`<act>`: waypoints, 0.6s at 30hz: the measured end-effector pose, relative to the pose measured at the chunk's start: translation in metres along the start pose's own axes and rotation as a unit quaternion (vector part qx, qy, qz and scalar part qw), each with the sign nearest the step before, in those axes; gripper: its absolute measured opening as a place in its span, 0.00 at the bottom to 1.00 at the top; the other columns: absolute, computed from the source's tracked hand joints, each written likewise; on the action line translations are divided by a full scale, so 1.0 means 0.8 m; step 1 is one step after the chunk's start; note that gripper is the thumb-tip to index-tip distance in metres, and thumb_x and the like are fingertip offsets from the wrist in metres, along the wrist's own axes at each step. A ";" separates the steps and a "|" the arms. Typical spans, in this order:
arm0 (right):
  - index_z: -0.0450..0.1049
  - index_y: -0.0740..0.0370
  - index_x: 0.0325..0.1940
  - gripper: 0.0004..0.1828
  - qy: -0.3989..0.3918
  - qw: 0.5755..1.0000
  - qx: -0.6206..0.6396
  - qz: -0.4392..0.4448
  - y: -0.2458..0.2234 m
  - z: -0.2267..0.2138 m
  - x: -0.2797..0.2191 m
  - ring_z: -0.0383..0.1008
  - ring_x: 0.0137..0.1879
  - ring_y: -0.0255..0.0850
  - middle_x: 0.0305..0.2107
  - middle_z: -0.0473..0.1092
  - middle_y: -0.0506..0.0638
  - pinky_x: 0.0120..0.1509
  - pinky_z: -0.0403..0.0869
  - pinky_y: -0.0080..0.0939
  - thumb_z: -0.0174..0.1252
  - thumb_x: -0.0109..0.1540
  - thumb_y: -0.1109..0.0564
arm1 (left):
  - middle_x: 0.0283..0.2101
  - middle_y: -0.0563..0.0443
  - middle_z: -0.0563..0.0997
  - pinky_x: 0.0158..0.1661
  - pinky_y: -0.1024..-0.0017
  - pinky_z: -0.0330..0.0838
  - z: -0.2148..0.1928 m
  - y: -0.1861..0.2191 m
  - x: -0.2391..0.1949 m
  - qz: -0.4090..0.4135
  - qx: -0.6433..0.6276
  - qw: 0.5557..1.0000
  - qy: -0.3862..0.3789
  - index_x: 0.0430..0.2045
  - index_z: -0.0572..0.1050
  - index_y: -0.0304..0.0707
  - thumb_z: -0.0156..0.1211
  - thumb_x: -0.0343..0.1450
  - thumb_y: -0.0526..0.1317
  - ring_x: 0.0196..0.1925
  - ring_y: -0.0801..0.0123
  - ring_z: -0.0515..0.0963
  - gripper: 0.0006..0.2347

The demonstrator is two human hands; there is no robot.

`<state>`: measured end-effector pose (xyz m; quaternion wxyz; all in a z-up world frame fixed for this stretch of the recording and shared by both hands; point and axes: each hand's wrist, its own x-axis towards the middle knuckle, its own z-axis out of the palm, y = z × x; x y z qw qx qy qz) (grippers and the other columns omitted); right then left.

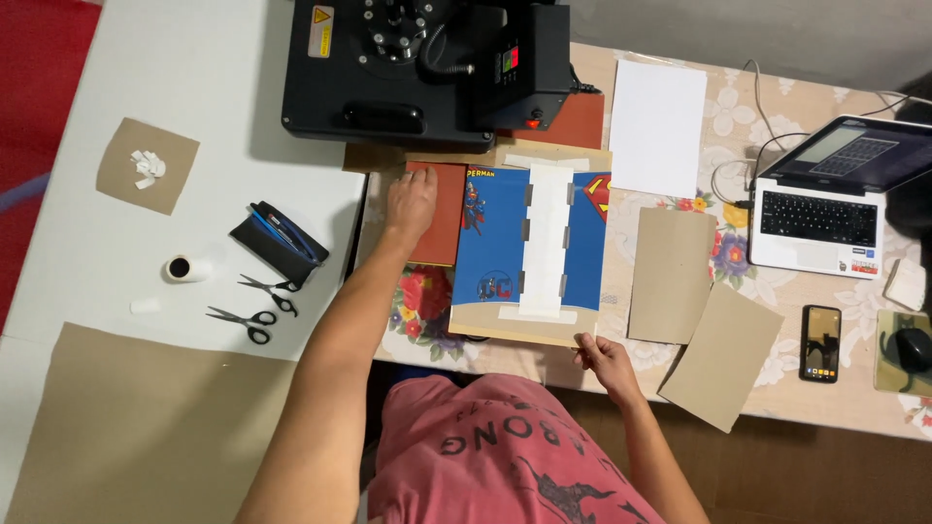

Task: Operating a heat press machine and assembling cardboard templates for print inspection or packaging.

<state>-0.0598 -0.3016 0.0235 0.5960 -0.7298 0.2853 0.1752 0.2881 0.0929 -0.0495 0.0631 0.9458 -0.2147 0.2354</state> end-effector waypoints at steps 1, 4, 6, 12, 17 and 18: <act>0.83 0.62 0.36 0.27 0.002 1.000 -0.001 -0.001 -0.002 0.000 -0.001 0.77 0.30 0.40 0.25 0.82 0.56 0.38 0.66 0.36 0.61 0.78 0.39 | 0.35 0.45 0.86 0.35 0.57 0.84 0.014 -0.002 0.010 0.000 -0.001 1.000 0.002 0.47 0.85 0.36 0.59 0.77 0.36 0.38 0.53 0.89 0.10; 0.84 0.63 0.36 0.27 0.008 1.000 0.004 0.007 0.000 0.001 -0.002 0.77 0.30 0.40 0.26 0.83 0.57 0.38 0.67 0.37 0.61 0.78 0.40 | 0.29 0.45 0.84 0.32 0.57 0.82 0.056 -0.006 0.035 0.027 0.003 1.000 -0.005 0.38 0.85 0.33 0.57 0.76 0.34 0.33 0.51 0.88 0.08; 0.84 0.62 0.37 0.27 0.009 1.000 -0.003 0.008 0.009 0.000 0.002 0.78 0.31 0.41 0.26 0.82 0.57 0.39 0.68 0.37 0.61 0.78 0.38 | 0.27 0.48 0.83 0.30 0.56 0.81 0.079 -0.007 0.041 0.073 0.026 0.997 -0.013 0.35 0.84 0.36 0.58 0.74 0.37 0.31 0.53 0.88 0.07; 0.84 0.61 0.36 0.27 0.027 0.999 -0.005 0.018 0.000 0.009 -0.005 0.78 0.31 0.39 0.26 0.83 0.55 0.39 0.68 0.36 0.62 0.77 0.38 | 0.25 0.48 0.83 0.29 0.56 0.78 0.114 -0.014 0.047 0.121 0.051 0.991 0.019 0.35 0.85 0.36 0.56 0.72 0.37 0.30 0.53 0.87 0.09; 0.84 0.62 0.36 0.27 0.025 0.999 0.002 0.020 0.002 0.007 -0.005 0.77 0.31 0.39 0.26 0.82 0.55 0.39 0.66 0.36 0.62 0.77 0.39 | 0.27 0.47 0.84 0.29 0.58 0.78 0.087 -0.016 0.049 0.118 0.044 0.990 0.061 0.40 0.86 0.34 0.56 0.71 0.35 0.30 0.54 0.87 0.11; 0.84 0.62 0.36 0.26 0.022 1.000 0.008 0.017 0.003 0.006 -0.002 0.77 0.31 0.39 0.26 0.82 0.55 0.39 0.66 0.36 0.62 0.77 0.39 | 0.27 0.47 0.84 0.30 0.59 0.78 0.083 -0.019 0.050 0.114 0.045 0.989 0.078 0.41 0.86 0.35 0.57 0.71 0.35 0.31 0.54 0.87 0.11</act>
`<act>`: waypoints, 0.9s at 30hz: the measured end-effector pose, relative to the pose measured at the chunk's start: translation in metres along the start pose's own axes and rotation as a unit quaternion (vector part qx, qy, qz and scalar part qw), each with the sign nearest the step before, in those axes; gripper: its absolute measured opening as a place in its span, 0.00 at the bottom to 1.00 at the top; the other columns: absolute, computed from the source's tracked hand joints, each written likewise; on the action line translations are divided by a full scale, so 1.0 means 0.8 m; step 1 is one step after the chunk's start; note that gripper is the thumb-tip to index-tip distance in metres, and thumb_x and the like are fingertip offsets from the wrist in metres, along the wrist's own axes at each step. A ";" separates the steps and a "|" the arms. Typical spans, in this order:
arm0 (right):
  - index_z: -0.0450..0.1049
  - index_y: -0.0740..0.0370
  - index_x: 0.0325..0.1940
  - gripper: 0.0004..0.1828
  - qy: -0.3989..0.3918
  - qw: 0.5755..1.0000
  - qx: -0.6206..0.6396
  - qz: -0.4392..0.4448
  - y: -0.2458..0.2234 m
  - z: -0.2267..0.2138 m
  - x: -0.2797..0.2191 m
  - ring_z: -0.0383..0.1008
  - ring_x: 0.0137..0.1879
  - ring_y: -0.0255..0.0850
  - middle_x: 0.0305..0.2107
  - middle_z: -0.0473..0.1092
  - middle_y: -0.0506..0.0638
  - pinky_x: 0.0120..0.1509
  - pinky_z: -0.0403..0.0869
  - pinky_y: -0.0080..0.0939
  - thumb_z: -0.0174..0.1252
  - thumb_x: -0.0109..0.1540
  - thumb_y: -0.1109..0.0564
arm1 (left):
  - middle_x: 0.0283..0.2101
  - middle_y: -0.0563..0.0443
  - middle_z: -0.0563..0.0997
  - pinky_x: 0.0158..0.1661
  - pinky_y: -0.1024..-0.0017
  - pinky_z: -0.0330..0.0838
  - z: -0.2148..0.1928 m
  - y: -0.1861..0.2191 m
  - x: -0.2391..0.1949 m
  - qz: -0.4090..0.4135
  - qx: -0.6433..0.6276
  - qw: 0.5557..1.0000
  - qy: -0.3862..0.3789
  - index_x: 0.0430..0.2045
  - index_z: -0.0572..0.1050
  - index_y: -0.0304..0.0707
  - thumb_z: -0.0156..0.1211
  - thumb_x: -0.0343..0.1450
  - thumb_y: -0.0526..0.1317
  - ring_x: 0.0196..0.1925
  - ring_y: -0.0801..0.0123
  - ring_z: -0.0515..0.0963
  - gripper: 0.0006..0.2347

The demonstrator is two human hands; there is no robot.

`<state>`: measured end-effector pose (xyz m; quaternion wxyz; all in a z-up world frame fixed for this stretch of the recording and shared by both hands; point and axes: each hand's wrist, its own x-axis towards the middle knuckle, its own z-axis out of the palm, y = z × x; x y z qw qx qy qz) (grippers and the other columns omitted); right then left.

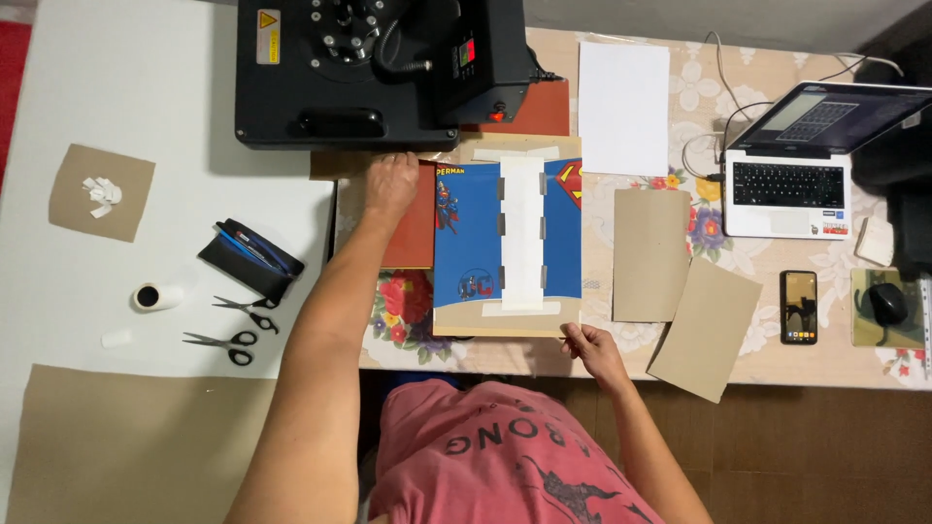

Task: Operating a heat press machine and assembling cardboard templates for print inspection or packaging.

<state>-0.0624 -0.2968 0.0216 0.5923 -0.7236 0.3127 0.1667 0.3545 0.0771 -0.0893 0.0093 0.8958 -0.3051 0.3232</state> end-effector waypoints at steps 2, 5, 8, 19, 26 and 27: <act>0.84 0.62 0.36 0.26 -0.002 1.000 0.002 -0.001 0.000 -0.001 -0.001 0.77 0.31 0.39 0.26 0.82 0.55 0.39 0.66 0.36 0.62 0.77 0.39 | 0.27 0.46 0.84 0.29 0.58 0.79 -0.004 -0.003 -0.004 -0.008 -0.010 1.000 -0.013 0.42 0.86 0.33 0.56 0.71 0.34 0.30 0.53 0.87 0.12; 0.84 0.62 0.37 0.26 -0.005 1.000 0.006 -0.006 -0.001 -0.001 -0.002 0.77 0.31 0.39 0.26 0.82 0.55 0.39 0.67 0.36 0.61 0.77 0.40 | 0.26 0.46 0.84 0.28 0.57 0.79 -0.001 -0.005 -0.009 -0.021 -0.017 0.999 -0.026 0.42 0.86 0.32 0.57 0.70 0.33 0.28 0.52 0.87 0.12; 0.84 0.62 0.37 0.26 -0.009 1.000 0.002 -0.010 -0.006 -0.001 -0.004 0.77 0.31 0.39 0.26 0.82 0.55 0.39 0.67 0.36 0.62 0.77 0.40 | 0.25 0.48 0.84 0.28 0.56 0.79 0.000 -0.003 -0.019 -0.022 -0.013 0.999 -0.031 0.43 0.86 0.33 0.57 0.69 0.34 0.27 0.54 0.88 0.12; 0.84 0.63 0.36 0.26 -0.015 1.000 0.012 -0.014 -0.001 -0.002 0.000 0.77 0.30 0.39 0.25 0.81 0.56 0.38 0.67 0.36 0.62 0.77 0.40 | 0.27 0.48 0.87 0.30 0.60 0.82 -0.113 0.004 -0.057 -0.077 -0.025 0.996 -0.046 0.45 0.87 0.36 0.64 0.72 0.37 0.27 0.56 0.88 0.11; 0.84 0.62 0.35 0.28 -0.019 0.999 -0.001 -0.025 -0.007 -0.001 -0.002 0.73 0.29 0.37 0.24 0.81 0.54 0.38 0.65 0.35 0.61 0.77 0.39 | 0.25 0.52 0.84 0.31 0.64 0.82 -0.192 0.005 -0.096 -0.076 0.001 0.996 -0.037 0.41 0.86 0.43 0.67 0.72 0.38 0.26 0.59 0.86 0.06; 0.84 0.62 0.35 0.27 -0.022 0.999 0.002 -0.027 -0.007 -0.001 -0.002 0.75 0.29 0.38 0.24 0.81 0.54 0.38 0.66 0.35 0.61 0.77 0.39 | 0.23 0.53 0.82 0.30 0.66 0.81 -0.206 0.007 -0.099 -0.073 0.011 0.997 -0.019 0.36 0.85 0.44 0.68 0.72 0.38 0.25 0.61 0.85 0.04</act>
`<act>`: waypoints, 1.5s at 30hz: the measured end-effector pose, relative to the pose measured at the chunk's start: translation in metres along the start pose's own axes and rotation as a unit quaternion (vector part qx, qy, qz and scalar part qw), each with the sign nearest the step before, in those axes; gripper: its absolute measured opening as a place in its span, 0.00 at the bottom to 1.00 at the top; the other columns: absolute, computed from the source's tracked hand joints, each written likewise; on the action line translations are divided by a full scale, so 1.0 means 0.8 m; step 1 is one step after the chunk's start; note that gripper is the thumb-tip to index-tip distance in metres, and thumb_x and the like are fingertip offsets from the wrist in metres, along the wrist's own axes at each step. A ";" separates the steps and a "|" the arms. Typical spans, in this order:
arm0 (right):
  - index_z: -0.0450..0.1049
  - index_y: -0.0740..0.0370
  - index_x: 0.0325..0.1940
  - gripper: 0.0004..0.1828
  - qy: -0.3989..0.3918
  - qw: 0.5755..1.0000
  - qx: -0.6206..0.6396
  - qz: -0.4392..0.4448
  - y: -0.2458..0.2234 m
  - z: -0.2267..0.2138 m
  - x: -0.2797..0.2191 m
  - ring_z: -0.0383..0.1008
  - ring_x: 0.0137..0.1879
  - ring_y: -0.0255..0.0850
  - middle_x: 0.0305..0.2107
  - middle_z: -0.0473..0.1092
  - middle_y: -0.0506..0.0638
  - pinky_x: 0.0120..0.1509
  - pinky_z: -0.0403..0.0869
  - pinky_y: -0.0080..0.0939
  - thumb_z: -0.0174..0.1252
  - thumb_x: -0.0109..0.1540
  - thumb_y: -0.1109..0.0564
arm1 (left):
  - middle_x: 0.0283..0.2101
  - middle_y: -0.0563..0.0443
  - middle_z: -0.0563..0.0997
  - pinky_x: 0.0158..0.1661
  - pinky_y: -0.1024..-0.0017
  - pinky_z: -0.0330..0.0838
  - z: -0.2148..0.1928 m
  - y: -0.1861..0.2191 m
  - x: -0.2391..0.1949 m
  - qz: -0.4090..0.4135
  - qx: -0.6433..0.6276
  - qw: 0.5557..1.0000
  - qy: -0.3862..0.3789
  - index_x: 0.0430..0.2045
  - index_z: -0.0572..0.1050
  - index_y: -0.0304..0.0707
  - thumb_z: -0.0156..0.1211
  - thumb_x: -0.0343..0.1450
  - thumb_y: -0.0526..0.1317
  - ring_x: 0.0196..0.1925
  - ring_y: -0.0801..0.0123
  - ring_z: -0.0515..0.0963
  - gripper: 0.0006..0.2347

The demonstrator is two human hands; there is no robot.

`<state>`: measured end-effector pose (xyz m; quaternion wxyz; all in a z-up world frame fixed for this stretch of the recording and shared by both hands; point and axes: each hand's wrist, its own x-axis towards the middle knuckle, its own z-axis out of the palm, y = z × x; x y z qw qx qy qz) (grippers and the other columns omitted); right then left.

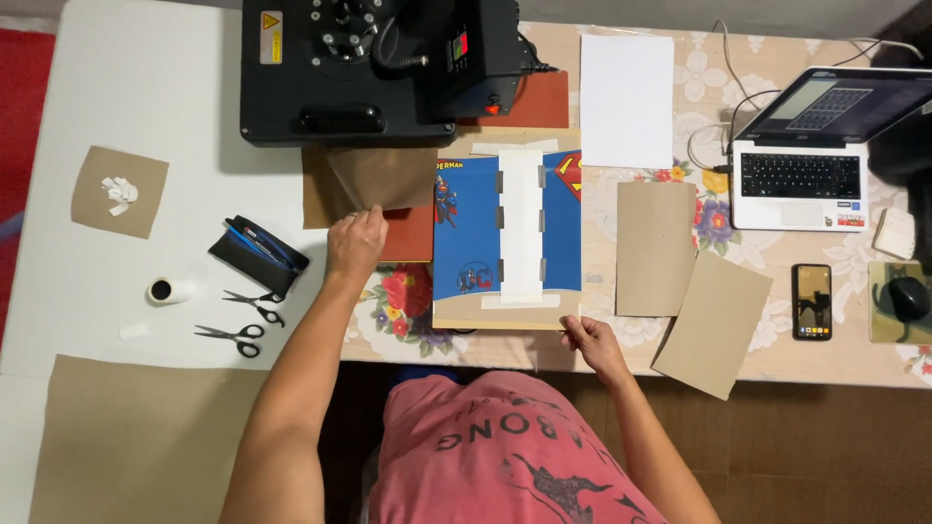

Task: Operating a heat press machine and assembling cardboard templates for print inspection or packaging.

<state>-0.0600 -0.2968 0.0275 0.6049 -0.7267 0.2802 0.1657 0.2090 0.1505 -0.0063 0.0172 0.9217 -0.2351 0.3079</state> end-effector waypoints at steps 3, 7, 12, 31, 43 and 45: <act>0.84 0.62 0.35 0.27 -0.003 1.000 0.006 -0.007 -0.005 -0.002 -0.004 0.74 0.30 0.37 0.24 0.80 0.53 0.38 0.66 0.34 0.61 0.77 0.39 | 0.22 0.55 0.77 0.30 0.68 0.79 -0.023 -0.004 -0.019 -0.012 0.006 1.000 0.014 0.30 0.81 0.48 0.68 0.73 0.40 0.25 0.62 0.83 0.02; 0.84 0.61 0.35 0.28 -0.007 1.000 -0.004 -0.012 -0.001 -0.001 -0.001 0.71 0.28 0.34 0.22 0.79 0.52 0.38 0.65 0.34 0.60 0.78 0.38 | 0.21 0.56 0.77 0.29 0.69 0.79 -0.043 -0.009 -0.058 -0.016 -0.002 1.000 0.006 0.27 0.79 0.49 0.69 0.72 0.40 0.24 0.63 0.82 0.05; 0.85 0.63 0.45 0.27 0.004 1.000 0.014 -0.004 0.027 -0.008 0.012 0.78 0.32 0.37 0.28 0.82 0.55 0.38 0.69 0.35 0.58 0.79 0.38 | 0.23 0.56 0.79 0.29 0.67 0.79 -0.077 -0.024 -0.096 -0.099 0.047 0.994 -0.017 0.28 0.83 0.50 0.71 0.73 0.39 0.25 0.61 0.83 0.03; 0.66 0.65 0.61 0.33 0.377 0.756 0.497 0.197 0.121 -0.115 0.148 0.74 0.26 0.38 0.34 0.84 0.48 0.31 0.76 0.33 0.76 0.67 0.43 | 0.25 0.56 0.85 0.38 0.56 0.84 -0.168 0.201 -0.082 -0.240 -0.262 0.929 -0.105 0.41 0.90 0.51 0.76 0.72 0.40 0.32 0.52 0.88 0.05; 0.64 0.59 0.60 0.29 0.214 0.821 0.527 -0.052 0.008 -0.114 0.020 0.77 0.47 0.38 0.46 0.71 0.45 0.59 0.73 0.39 0.79 0.70 0.52 | 0.46 0.39 0.92 0.48 0.64 0.90 -0.177 0.438 -0.002 -0.331 -0.617 0.652 -0.291 0.57 0.86 0.41 0.80 0.74 0.44 0.48 0.59 0.93 0.18; 0.78 0.56 0.44 0.15 0.192 0.856 0.468 -0.107 -0.042 -0.100 -0.046 0.80 0.26 0.32 0.31 0.76 0.40 0.42 0.84 0.29 0.80 0.67 0.54 | 0.63 0.30 0.84 0.57 0.61 0.86 -0.179 0.447 0.014 -0.388 -0.758 0.484 -0.204 0.74 0.69 0.28 0.74 0.79 0.47 0.64 0.55 0.86 0.31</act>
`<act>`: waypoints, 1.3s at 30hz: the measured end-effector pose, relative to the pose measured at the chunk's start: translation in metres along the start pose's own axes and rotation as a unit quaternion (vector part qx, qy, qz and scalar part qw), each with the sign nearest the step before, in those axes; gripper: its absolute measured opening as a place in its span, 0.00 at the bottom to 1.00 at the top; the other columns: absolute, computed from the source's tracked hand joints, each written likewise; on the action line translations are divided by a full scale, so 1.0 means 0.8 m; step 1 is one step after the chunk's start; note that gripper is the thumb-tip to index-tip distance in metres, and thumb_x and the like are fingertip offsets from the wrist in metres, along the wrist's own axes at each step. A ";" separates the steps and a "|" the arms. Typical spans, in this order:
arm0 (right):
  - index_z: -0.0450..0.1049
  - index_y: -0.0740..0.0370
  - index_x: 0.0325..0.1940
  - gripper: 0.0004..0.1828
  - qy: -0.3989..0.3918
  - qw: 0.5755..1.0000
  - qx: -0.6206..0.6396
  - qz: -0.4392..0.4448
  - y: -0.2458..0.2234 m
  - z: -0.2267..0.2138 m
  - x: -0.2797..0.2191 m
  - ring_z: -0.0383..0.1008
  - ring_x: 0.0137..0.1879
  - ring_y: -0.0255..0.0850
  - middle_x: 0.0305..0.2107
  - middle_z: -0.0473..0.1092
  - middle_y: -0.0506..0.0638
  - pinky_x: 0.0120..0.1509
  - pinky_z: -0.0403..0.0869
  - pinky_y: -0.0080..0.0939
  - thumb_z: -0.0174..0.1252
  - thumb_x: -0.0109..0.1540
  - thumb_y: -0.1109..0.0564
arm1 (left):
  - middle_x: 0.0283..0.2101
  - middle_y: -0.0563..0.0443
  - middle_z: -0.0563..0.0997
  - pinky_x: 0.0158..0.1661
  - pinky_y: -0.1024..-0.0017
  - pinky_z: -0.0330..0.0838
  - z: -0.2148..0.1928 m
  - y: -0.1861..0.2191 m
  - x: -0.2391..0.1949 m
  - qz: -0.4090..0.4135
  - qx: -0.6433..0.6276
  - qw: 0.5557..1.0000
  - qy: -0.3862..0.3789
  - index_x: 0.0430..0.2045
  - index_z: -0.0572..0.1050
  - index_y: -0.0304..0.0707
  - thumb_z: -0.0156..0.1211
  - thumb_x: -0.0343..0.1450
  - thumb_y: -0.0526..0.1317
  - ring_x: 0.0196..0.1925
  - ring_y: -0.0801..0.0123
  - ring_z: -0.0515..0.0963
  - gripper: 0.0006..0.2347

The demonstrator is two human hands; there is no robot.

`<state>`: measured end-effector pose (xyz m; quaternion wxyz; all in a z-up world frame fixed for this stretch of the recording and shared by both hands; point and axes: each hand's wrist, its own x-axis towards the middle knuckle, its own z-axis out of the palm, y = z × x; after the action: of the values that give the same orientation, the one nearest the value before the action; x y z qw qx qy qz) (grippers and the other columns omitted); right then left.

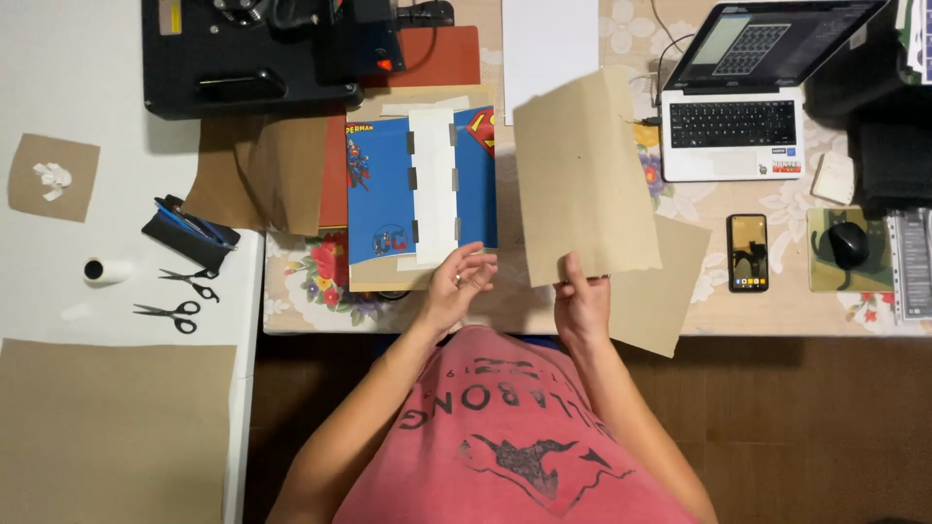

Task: Operating a heat press machine and assembling cardboard templates for print inspection or packaging.

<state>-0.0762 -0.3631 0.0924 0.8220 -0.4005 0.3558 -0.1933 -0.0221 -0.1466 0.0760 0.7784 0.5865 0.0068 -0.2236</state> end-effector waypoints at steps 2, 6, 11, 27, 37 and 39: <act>0.79 0.59 0.49 0.16 -0.068 0.997 -0.044 -0.012 0.003 -0.009 -0.021 0.79 0.31 0.33 0.33 0.77 0.44 0.44 0.83 0.35 0.80 0.66 0.54 | 0.64 0.31 0.83 0.59 0.60 0.86 0.005 0.020 -0.002 0.003 -0.047 0.999 0.020 0.76 0.66 0.28 0.74 0.79 0.47 0.63 0.57 0.84 0.33; 0.83 0.65 0.48 0.09 -0.279 0.931 -0.234 0.016 -0.009 -0.008 -0.066 0.81 0.39 0.39 0.32 0.81 0.54 0.50 0.84 0.48 0.74 0.70 0.57 | 0.49 0.50 0.88 0.48 0.76 0.86 -0.078 -0.081 0.034 0.080 -0.095 0.985 0.117 0.68 0.71 0.41 0.70 0.79 0.34 0.49 0.72 0.88 0.21; 0.78 0.66 0.65 0.22 -0.367 0.902 -0.216 0.075 0.036 -0.028 -0.038 0.85 0.50 0.44 0.44 0.82 0.59 0.54 0.87 0.48 0.73 0.68 0.62 | 0.52 0.44 0.88 0.57 0.62 0.86 -0.181 0.022 -0.015 0.125 -0.055 0.974 0.181 0.68 0.72 0.39 0.67 0.79 0.30 0.53 0.62 0.89 0.20; 0.82 0.63 0.64 0.23 -0.370 0.787 -0.493 -0.012 0.065 0.103 -0.058 0.85 0.55 0.49 0.46 0.84 0.58 0.60 0.84 0.48 0.77 0.65 0.56 | 0.53 0.38 0.88 0.49 0.56 0.88 -0.396 0.036 0.067 0.004 0.104 0.984 0.146 0.74 0.72 0.36 0.65 0.80 0.28 0.49 0.52 0.91 0.24; 0.64 0.74 0.78 0.40 -0.293 0.876 -0.380 -0.046 0.053 0.143 -0.068 0.73 0.74 0.70 0.65 0.71 0.76 0.76 0.76 0.67 0.75 0.67 0.58 | 0.49 0.45 0.88 0.51 0.62 0.89 -0.283 0.096 0.065 0.031 -0.054 0.998 0.010 0.71 0.75 0.37 0.69 0.77 0.29 0.47 0.61 0.91 0.24; 0.56 0.69 0.84 0.45 -0.236 0.915 -0.324 -0.052 0.052 0.117 -0.032 0.71 0.67 0.51 0.63 0.69 0.61 0.74 0.75 0.53 0.73 0.70 0.55 | 0.52 0.46 0.87 0.53 0.64 0.88 -0.236 0.082 0.080 0.028 -0.027 0.999 -0.010 0.71 0.75 0.39 0.71 0.77 0.31 0.51 0.64 0.90 0.24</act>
<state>-0.0229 -0.2736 0.1099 0.6965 -0.6963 0.1730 -0.0094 0.1063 0.0183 0.0592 0.7999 0.5631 -0.0116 -0.2074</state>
